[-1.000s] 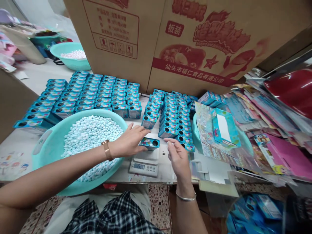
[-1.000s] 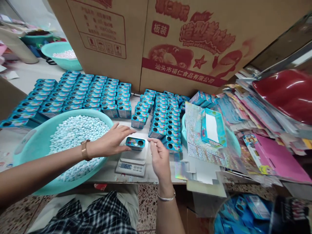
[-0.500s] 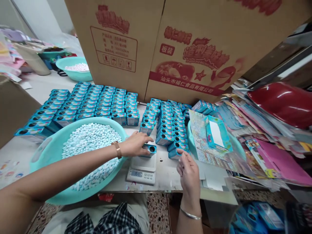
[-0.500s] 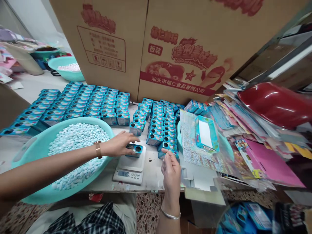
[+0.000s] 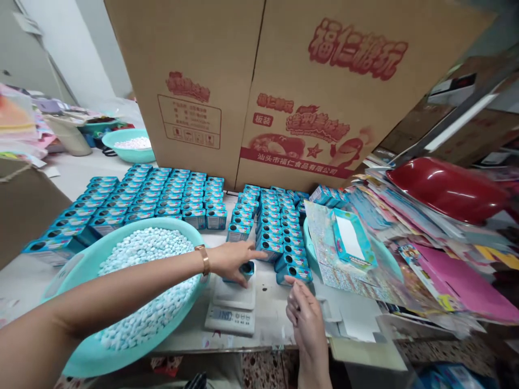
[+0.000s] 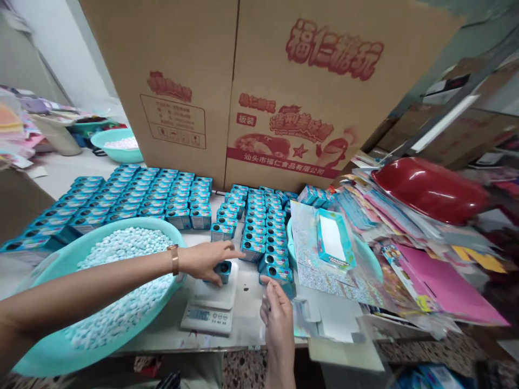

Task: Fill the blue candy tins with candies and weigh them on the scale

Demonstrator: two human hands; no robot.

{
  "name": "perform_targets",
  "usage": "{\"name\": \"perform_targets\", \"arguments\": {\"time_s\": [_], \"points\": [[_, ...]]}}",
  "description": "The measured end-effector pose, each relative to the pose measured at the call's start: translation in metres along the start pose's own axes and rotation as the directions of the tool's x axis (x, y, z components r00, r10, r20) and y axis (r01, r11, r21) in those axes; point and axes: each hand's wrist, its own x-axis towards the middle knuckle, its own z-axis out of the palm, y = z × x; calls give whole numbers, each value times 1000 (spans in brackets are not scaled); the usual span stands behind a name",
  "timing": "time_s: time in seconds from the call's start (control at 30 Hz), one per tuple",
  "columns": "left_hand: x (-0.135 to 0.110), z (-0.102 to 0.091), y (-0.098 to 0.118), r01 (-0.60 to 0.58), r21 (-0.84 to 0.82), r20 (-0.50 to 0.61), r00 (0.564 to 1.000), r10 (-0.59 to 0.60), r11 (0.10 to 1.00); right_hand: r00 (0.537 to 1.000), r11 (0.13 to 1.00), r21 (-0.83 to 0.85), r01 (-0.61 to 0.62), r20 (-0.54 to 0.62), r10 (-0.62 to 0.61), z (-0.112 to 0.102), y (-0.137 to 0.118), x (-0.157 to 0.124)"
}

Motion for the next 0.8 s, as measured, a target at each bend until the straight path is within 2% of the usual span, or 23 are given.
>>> {"name": "perform_targets", "arguments": {"time_s": [0.03, 0.1, 0.2, 0.27, 0.37, 0.47, 0.53, 0.6, 0.67, 0.8], "points": [[0, -1, 4, 36, 53, 22, 999, -38, 998, 1000, 1000, 5, -5, 6, 5, 1, 1, 1], [2, -4, 5, 182, 91, 21, 983, -184, 979, 1000, 1000, 12, -15, 19, 15, 4, 3, 2], [9, -17, -11, 369, 30, -69, 928, -366, 929, 1000, 1000, 19, -22, 18, 21, 4, 6, 3], [12, -29, -29, 479, -61, -96, 871, -482, 876, 1000, 999, 20, -25, 4, 25, 2, 7, 3], [16, -42, -53, 624, -236, -48, 758, -650, 745, 1000, 999, 27, -20, -3, 20, -1, 10, 3], [23, -40, -64, 698, -397, 28, 659, -752, 596, 1000, 1000, 30, -7, 24, 6, 1, 15, 4], [30, -31, -63, 703, -488, 64, 619, -782, 517, 999, 1000, 26, -9, 44, 8, 4, 18, 4], [37, -19, -59, 683, -561, 88, 611, -787, 467, 998, 1000, 22, -19, 57, 18, 7, 21, 3], [40, -5, -54, 649, -609, 93, 628, -772, 455, 998, 1000, 14, -25, 61, 25, 8, 22, 2], [33, 16, -56, 596, -618, 53, 682, -729, 513, 999, 1000, -1, -27, 43, 27, 4, 24, 2]]}}
